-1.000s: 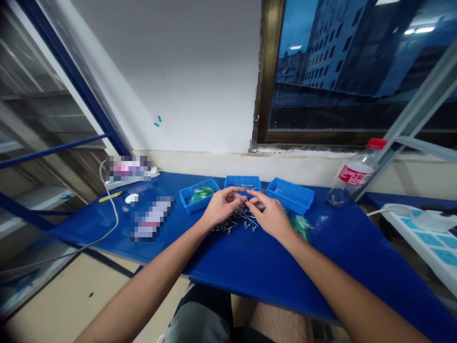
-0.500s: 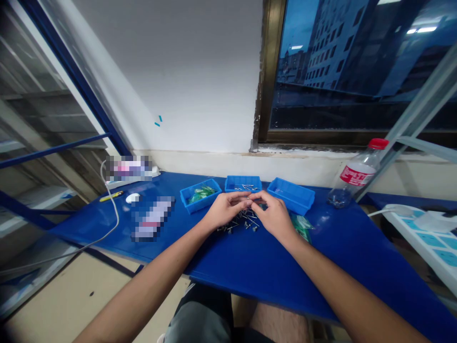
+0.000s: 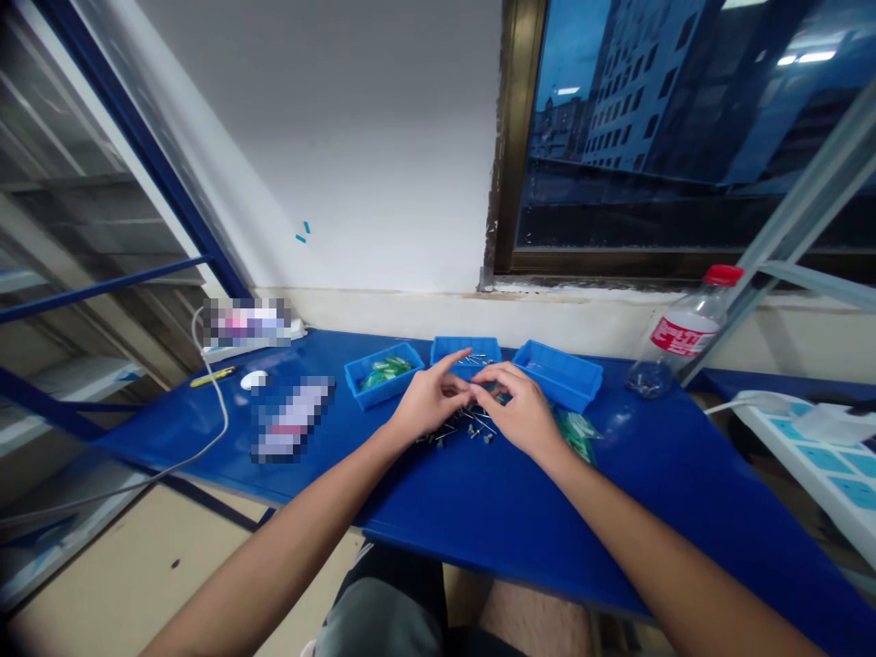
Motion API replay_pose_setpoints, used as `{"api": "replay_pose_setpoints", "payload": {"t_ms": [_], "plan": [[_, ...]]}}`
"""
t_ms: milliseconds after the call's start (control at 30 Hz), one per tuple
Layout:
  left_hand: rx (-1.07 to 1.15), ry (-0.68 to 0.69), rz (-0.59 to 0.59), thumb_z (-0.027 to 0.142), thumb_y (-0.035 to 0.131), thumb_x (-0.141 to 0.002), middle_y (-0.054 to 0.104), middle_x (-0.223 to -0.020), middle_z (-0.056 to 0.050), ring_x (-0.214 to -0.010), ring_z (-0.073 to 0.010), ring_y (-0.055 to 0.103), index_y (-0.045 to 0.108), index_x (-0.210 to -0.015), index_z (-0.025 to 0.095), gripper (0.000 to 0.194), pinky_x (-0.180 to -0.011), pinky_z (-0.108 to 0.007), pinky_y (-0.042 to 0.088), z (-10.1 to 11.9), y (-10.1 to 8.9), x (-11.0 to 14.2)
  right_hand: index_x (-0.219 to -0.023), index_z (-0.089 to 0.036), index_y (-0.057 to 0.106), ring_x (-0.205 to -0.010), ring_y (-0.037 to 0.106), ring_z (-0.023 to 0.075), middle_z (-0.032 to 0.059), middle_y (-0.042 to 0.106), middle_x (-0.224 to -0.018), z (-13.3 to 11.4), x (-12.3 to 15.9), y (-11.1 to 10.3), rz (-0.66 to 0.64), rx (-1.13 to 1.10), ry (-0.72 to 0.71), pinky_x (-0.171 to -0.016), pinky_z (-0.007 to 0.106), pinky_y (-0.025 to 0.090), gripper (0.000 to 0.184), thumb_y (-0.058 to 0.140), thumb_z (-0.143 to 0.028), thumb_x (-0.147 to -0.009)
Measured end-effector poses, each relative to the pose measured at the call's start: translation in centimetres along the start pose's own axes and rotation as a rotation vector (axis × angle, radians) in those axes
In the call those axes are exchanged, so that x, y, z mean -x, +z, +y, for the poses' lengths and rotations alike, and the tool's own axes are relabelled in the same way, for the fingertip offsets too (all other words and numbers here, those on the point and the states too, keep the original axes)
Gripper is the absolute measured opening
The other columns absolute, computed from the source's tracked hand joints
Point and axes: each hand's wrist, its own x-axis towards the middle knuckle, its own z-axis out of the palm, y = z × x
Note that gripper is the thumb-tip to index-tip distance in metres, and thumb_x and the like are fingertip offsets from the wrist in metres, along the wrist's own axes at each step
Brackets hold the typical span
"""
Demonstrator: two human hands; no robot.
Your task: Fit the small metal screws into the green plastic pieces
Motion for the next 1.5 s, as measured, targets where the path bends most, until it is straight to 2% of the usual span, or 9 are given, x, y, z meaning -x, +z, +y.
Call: {"api": "replay_pose_setpoints", "payload": {"t_ms": [233, 400, 533, 633, 733, 900, 1067, 1233, 1500], "plan": [[-0.081, 0.058, -0.044, 0.019, 0.073, -0.089, 0.082, -0.099, -0.003, -0.086, -0.0180, 0.079, 0.042, -0.159, 0.021, 0.077, -0.087, -0.030, 0.062, 0.1, 0.0, 0.1, -0.089, -0.023, 0.070, -0.094, 0.069, 0.0241, 0.0075, 0.070, -0.101, 0.9, -0.1, 0.1, -0.021, -0.052, 0.048, -0.083, 0.039, 0.059, 0.015, 0.068, -0.038, -0.092], [0.079, 0.080, 0.073, 0.017, 0.066, -0.093, 0.080, -0.105, -0.008, -0.094, -0.0185, 0.077, 0.051, -0.151, 0.020, 0.060, -0.091, -0.034, 0.062, 0.5, -0.2, -0.1, -0.094, -0.023, 0.069, -0.087, 0.067, 0.0230, 0.0067, 0.069, -0.097, 1.0, -0.2, -0.1, 0.031, -0.154, 0.115, -0.076, 0.035, 0.058, 0.026, 0.066, -0.049, -0.094], [0.220, 0.055, 0.157, 0.023, 0.068, -0.095, 0.078, -0.105, -0.011, -0.097, -0.0195, 0.076, 0.057, -0.144, 0.018, 0.051, -0.094, -0.037, 0.062, 0.3, -0.3, -0.4, -0.094, -0.025, 0.074, -0.087, 0.067, 0.0247, 0.0082, 0.072, -0.100, 0.3, -0.1, -0.1, -0.023, -0.048, 0.069, -0.071, 0.035, 0.056, 0.032, 0.060, -0.054, -0.097], [0.258, 0.049, 0.156, 0.027, 0.070, -0.095, 0.078, -0.105, -0.011, -0.098, -0.0203, 0.076, 0.057, -0.142, 0.017, 0.050, -0.095, -0.038, 0.061, 0.2, -0.2, -0.4, -0.094, -0.027, 0.077, -0.090, 0.069, 0.0258, 0.0073, 0.075, -0.102, 0.1, 0.0, -0.1, -0.095, 0.050, 0.028, -0.078, 0.038, 0.056, 0.031, 0.059, -0.052, -0.099], [0.207, 0.049, 0.144, 0.031, 0.068, -0.097, 0.078, -0.107, -0.012, -0.099, -0.0210, 0.075, 0.057, -0.142, 0.017, 0.048, -0.094, -0.037, 0.060, 0.4, -0.3, -0.3, -0.094, -0.026, 0.078, -0.084, 0.071, 0.0254, 0.0058, 0.077, -0.093, 0.4, 0.0, -0.2, -0.117, 0.043, 0.099, -0.078, 0.038, 0.056, 0.033, 0.061, -0.055, -0.097], [-0.252, 0.127, -0.012, 0.035, 0.060, -0.101, 0.078, -0.114, -0.011, -0.105, -0.0247, 0.073, 0.072, -0.122, 0.018, 0.029, -0.096, -0.039, 0.056, 0.7, -0.7, 0.0, -0.095, -0.022, 0.073, -0.067, 0.067, 0.0208, 0.0048, 0.072, -0.075, 0.9, -0.3, -0.5, -0.057, -0.110, 0.236, -0.060, 0.031, 0.052, 0.045, 0.059, -0.064, -0.096], [-0.438, 0.274, -0.233, 0.038, 0.067, -0.097, 0.074, -0.127, -0.014, -0.120, -0.0295, 0.069, 0.072, -0.128, 0.018, 0.037, -0.110, -0.042, 0.049, 0.2, -0.5, 0.1, -0.100, -0.021, 0.071, -0.062, 0.061, 0.0155, 0.0041, 0.070, -0.080, 1.3, -1.1, -0.3, -0.052, -0.170, 0.233, -0.052, 0.026, 0.048, 0.047, 0.057, -0.067, -0.096], [-0.489, 0.240, -0.282, 0.034, 0.070, -0.094, 0.075, -0.125, -0.014, -0.117, -0.0294, 0.071, 0.075, -0.124, 0.019, 0.035, -0.105, -0.039, 0.052, -0.5, -0.4, 0.0, -0.097, -0.021, 0.070, -0.054, 0.055, 0.0131, 0.0009, 0.064, -0.074, 1.7, -1.9, 0.0, -0.093, -0.195, 0.279, -0.047, 0.025, 0.043, 0.048, 0.058, -0.068, -0.095], [-0.571, 0.215, -0.270, 0.025, 0.066, -0.095, 0.079, -0.112, -0.010, -0.100, -0.0252, 0.074, 0.078, -0.118, 0.020, 0.026, -0.093, -0.033, 0.055, -1.0, -0.3, -0.3, -0.100, -0.022, 0.066, -0.053, 0.053, 0.0121, 0.0002, 0.063, -0.076, 1.9, -2.2, 0.0, -0.028, -0.223, 0.262, -0.046, 0.025, 0.041, 0.046, 0.056, -0.066, -0.097]]}}
